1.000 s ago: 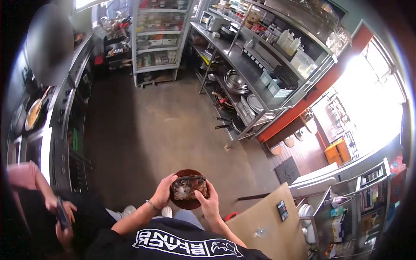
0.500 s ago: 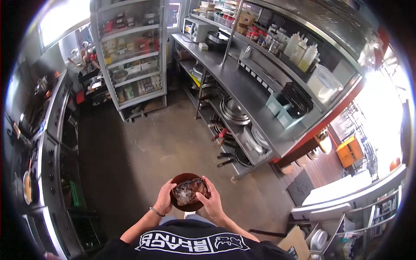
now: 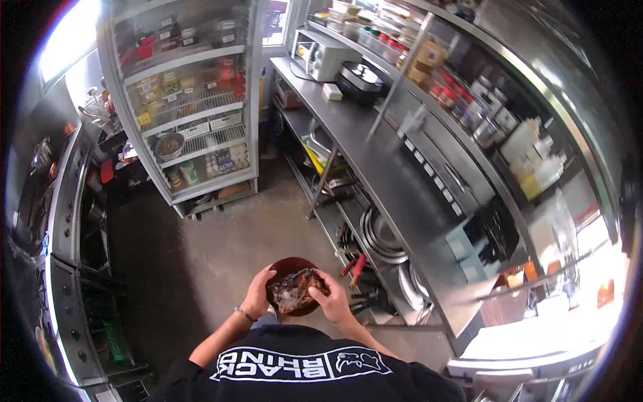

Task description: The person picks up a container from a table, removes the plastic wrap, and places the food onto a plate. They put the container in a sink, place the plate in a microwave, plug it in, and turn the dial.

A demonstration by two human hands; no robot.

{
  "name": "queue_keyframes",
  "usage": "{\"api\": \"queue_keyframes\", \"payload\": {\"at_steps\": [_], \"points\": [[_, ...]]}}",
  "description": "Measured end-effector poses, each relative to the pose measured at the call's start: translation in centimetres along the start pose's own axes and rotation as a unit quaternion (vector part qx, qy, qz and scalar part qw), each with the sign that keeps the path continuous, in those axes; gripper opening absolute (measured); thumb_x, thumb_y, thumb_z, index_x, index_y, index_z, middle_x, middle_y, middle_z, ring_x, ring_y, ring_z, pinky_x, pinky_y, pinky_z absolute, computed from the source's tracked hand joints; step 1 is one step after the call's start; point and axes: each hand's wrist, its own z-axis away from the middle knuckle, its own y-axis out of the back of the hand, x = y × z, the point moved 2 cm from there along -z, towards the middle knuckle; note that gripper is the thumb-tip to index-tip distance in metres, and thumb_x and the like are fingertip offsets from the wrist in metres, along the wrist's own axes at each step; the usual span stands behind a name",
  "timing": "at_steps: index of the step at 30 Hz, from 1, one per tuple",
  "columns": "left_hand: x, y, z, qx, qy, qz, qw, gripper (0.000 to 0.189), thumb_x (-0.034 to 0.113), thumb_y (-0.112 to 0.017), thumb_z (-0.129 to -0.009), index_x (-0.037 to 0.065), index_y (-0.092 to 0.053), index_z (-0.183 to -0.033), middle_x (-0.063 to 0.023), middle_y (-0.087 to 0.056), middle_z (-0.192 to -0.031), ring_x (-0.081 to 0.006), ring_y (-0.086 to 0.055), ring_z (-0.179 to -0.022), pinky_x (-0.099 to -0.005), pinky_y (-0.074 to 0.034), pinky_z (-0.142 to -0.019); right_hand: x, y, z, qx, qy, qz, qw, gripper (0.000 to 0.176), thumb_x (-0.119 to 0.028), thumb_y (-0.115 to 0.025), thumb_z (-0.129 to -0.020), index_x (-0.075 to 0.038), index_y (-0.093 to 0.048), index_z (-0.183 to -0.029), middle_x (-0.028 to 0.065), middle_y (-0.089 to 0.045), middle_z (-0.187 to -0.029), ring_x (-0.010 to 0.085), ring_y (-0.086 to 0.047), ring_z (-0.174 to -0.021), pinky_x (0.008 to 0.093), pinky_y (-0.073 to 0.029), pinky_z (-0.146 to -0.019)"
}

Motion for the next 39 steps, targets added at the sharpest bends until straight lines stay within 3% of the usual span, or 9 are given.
{"api": "queue_keyframes", "payload": {"at_steps": [2, 4, 8, 12, 18, 30, 32, 34, 39], "points": [[4.4, -2.2, -3.8, -0.052, 0.051, -0.018, 0.997, 0.039, 0.02, -0.039, -0.087, 0.0, -0.047, -0.12, -0.0118, -0.056, -0.114, -0.0225, -0.055, -0.103, -0.0339, -0.044, -0.09, -0.1, 0.3, -5.2, 0.05, -0.027, -0.126, 0.99, 0.046, -0.006, -0.061, -0.08, 0.004, -0.045, -0.122, 0.0078, -0.057, -0.11, 0.0123, -0.054, -0.098, 0.0249, -0.041, -0.088], [6.6, -1.3, -9.9, -0.07, -0.075, -0.185, 0.977, 0.041, 0.027, -0.037, -0.091, 0.0, -0.046, -0.121, -0.0115, -0.055, -0.116, -0.0208, -0.054, -0.105, -0.0324, -0.042, -0.092, -1.0, 1.3, -10.6, 0.052, -0.011, -0.126, 0.991, 0.045, -0.001, -0.059, -0.08, 0.004, -0.045, -0.122, 0.0068, -0.057, -0.109, 0.0118, -0.053, -0.098, 0.0241, -0.04, -0.088], [13.0, -4.7, -20.5, -0.171, -0.036, -0.178, 0.968, 0.043, 0.035, -0.032, -0.096, 0.004, -0.044, -0.123, -0.0083, -0.055, -0.114, -0.0167, -0.051, -0.106, -0.03, -0.041, -0.09, -1.1, 3.9, -19.6, 0.089, -0.022, -0.144, 0.985, 0.047, -0.002, -0.059, -0.08, 0.005, -0.043, -0.123, 0.0075, -0.056, -0.111, 0.0121, -0.053, -0.099, 0.0248, -0.04, -0.09], [17.7, -6.2, -34.7, -0.075, -0.066, -0.322, 0.941, 0.044, 0.041, -0.047, -0.09, 0.009, -0.046, -0.12, -0.0011, -0.056, -0.105, -0.0071, -0.052, -0.088, -0.0249, -0.044, -0.07, 1.2, 6.9, -27.5, 0.138, -0.036, -0.202, 0.969, 0.046, -0.002, -0.059, -0.08, 0.005, -0.043, -0.123, 0.0078, -0.056, -0.112, 0.0128, -0.052, -0.101, 0.0261, -0.038, -0.092], [22.6, -12.1, -56.1, -0.033, -0.201, -0.338, 0.919, 0.036, 0.025, -0.058, -0.086, 0.006, -0.051, -0.115, -0.0018, -0.058, -0.099, -0.0071, -0.053, -0.08, -0.0223, -0.043, -0.065, 4.7, 13.9, -40.4, 0.141, -0.072, -0.207, 0.965, 0.049, -0.002, -0.06, -0.079, 0.006, -0.043, -0.123, 0.0107, -0.055, -0.114, 0.0155, -0.052, -0.105, 0.0288, -0.039, -0.094], [34.9, -19.0, -93.8, 0.035, -0.385, -0.378, 0.841, 0.057, 0.027, -0.062, -0.081, 0.004, -0.04, -0.127, -0.015, -0.055, -0.115, -0.0252, -0.055, -0.103, -0.0327, -0.044, -0.085, 0.9, 20.7, -61.0, 0.159, -0.054, -0.178, 0.97, 0.045, -0.006, -0.062, -0.079, 0.004, -0.048, -0.12, 0.0097, -0.056, -0.111, 0.0155, -0.054, -0.1, 0.0283, -0.041, -0.091], [37.1, -19.3, -97.7, 0.044, -0.382, -0.428, 0.817, 0.066, 0.03, -0.062, -0.081, 0.004, -0.032, -0.133, -0.0183, -0.054, -0.114, -0.026, -0.054, -0.103, -0.0342, -0.043, -0.085, 1.4, 20.3, -64.1, 0.168, -0.052, -0.175, 0.969, 0.046, -0.006, -0.062, -0.079, 0.005, -0.047, -0.121, 0.0098, -0.056, -0.111, 0.0158, -0.054, -0.099, 0.0284, -0.041, -0.09], [39.5, -20.6, -101.3, 0.069, -0.287, -0.382, 0.876, 0.076, 0.035, -0.063, -0.079, 0.0, -0.025, -0.135, -0.0224, -0.052, -0.115, -0.0264, -0.054, -0.103, -0.0348, -0.042, -0.086, 1.1, 19.7, -67.6, 0.181, -0.062, -0.193, 0.962, 0.047, -0.006, -0.062, -0.079, 0.005, -0.046, -0.122, 0.0097, -0.056, -0.111, 0.0159, -0.054, -0.099, 0.0285, -0.041, -0.09], [41.3, -19.2, -108.2, 0.077, -0.38, -0.428, 0.817, 0.081, 0.041, -0.071, -0.07, -0.005, -0.035, -0.126, -0.0196, -0.054, -0.113, -0.0276, -0.055, -0.099, -0.0359, -0.041, -0.089, 0.4, 19.3, -75.8, 0.189, -0.113, -0.238, 0.946, 0.05, -0.005, -0.063, -0.077, 0.005, -0.045, -0.122, 0.0095, -0.055, -0.114, 0.0164, -0.052, -0.103, 0.0286, -0.039, -0.093]]}}
